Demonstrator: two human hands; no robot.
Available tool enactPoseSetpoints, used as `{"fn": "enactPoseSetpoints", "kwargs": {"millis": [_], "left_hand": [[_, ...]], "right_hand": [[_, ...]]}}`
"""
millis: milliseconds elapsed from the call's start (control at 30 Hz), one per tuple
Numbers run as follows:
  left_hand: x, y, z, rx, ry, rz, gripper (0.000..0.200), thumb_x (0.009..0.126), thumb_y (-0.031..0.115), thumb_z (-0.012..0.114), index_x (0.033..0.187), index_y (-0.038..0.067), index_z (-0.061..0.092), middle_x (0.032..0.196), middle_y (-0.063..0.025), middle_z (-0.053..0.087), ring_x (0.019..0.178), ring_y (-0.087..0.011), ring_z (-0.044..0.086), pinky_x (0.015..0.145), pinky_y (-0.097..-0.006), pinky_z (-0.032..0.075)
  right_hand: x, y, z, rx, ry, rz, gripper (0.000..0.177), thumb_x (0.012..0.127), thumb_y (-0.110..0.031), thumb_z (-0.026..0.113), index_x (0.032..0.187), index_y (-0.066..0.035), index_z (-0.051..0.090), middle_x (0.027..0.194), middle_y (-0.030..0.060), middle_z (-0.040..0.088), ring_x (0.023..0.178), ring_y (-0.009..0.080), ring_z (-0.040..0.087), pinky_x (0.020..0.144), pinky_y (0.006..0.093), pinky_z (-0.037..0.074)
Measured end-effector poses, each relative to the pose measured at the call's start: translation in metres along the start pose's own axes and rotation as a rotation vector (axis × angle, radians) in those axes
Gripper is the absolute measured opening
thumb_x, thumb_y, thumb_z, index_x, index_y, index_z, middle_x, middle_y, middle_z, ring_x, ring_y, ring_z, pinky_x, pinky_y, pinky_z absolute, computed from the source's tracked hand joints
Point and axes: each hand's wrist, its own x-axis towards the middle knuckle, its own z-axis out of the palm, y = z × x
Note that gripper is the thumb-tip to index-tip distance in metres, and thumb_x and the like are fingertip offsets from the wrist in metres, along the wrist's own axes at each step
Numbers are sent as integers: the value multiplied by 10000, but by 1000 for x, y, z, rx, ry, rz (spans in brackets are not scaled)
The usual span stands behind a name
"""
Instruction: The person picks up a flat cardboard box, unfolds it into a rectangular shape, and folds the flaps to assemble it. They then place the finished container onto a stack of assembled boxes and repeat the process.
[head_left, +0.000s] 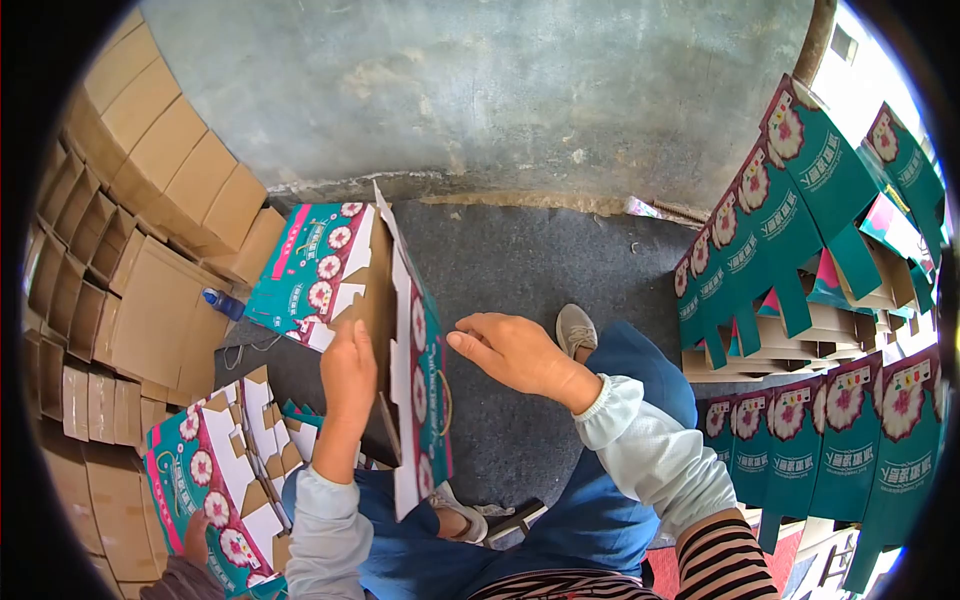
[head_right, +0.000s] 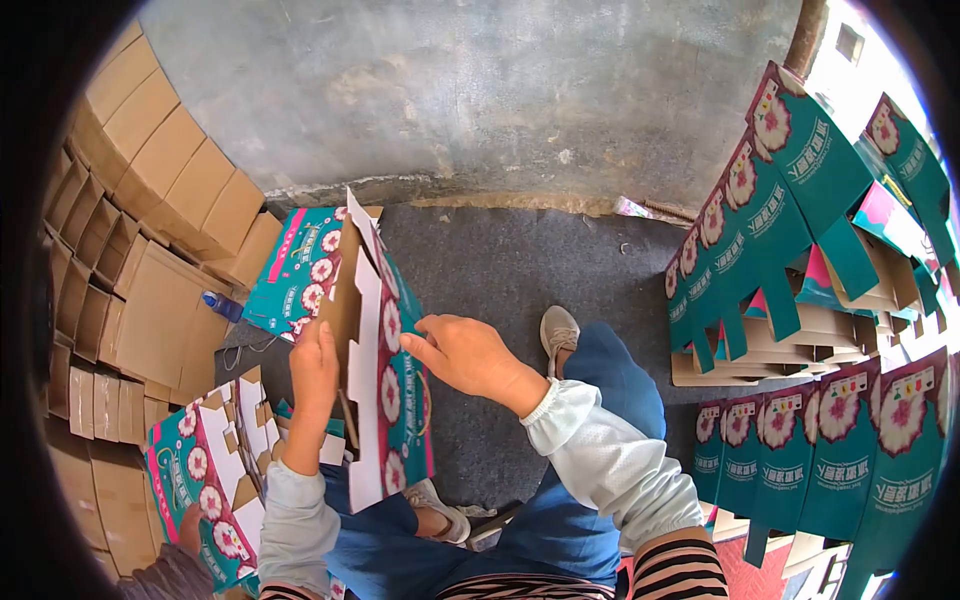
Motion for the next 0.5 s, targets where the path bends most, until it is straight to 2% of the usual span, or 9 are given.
{"fn": "enactPoseSetpoints", "kwargs": {"millis": [100,200,300,333,433,467,500], "left_hand": [[-7,18,13,-37,-4,1,255,967,205,423,901,-16,532,760,-273,595,695,-460,578,614,-514,449],[-17,30,32,-16,-89,-6,201,957,181,434,929,4,526,762,-249,613,714,-442,598,615,-507,469],[-26,43,40,-138,-95,36,172,944,160,462,949,2,532,782,-224,625,712,-428,602,618,-489,476],[-28,46,42,-128,-115,33,173,940,158,466,969,1,534,807,-224,627,732,-422,604,634,-482,480],[-31,44,42,-140,-120,23,199,928,149,474,1044,0,535,887,-230,626,806,-409,608,692,-464,488],[-33,41,41,-176,-96,23,218,924,145,475,1078,1,533,919,-237,622,838,-407,607,718,-461,489],[-34,36,42,-212,-70,22,242,920,140,476,1111,2,531,950,-243,618,870,-404,606,744,-457,489]], "right_hand": [[2,-4,8,55,22,34,643,922,-534,432,1087,71,569,975,259,622,908,411,606,805,443,476],[4,0,21,73,52,93,776,868,-598,480,1127,134,505,1013,323,593,942,436,598,835,446,469],[7,-3,24,73,-33,215,822,824,-605,528,1126,157,470,1043,353,575,973,454,589,864,449,458],[8,-3,20,137,-138,322,683,815,-485,558,1107,128,488,1059,349,573,987,456,581,876,452,451],[10,23,28,156,-119,245,712,810,-352,566,1296,132,378,1073,319,584,988,416,593,859,410,462],[7,5,12,126,-98,252,489,786,-244,528,1154,74,477,1038,316,595,990,436,581,876,456,449],[6,12,13,107,-95,265,482,791,-236,524,1159,70,474,1031,308,600,987,432,583,875,457,448]]}}
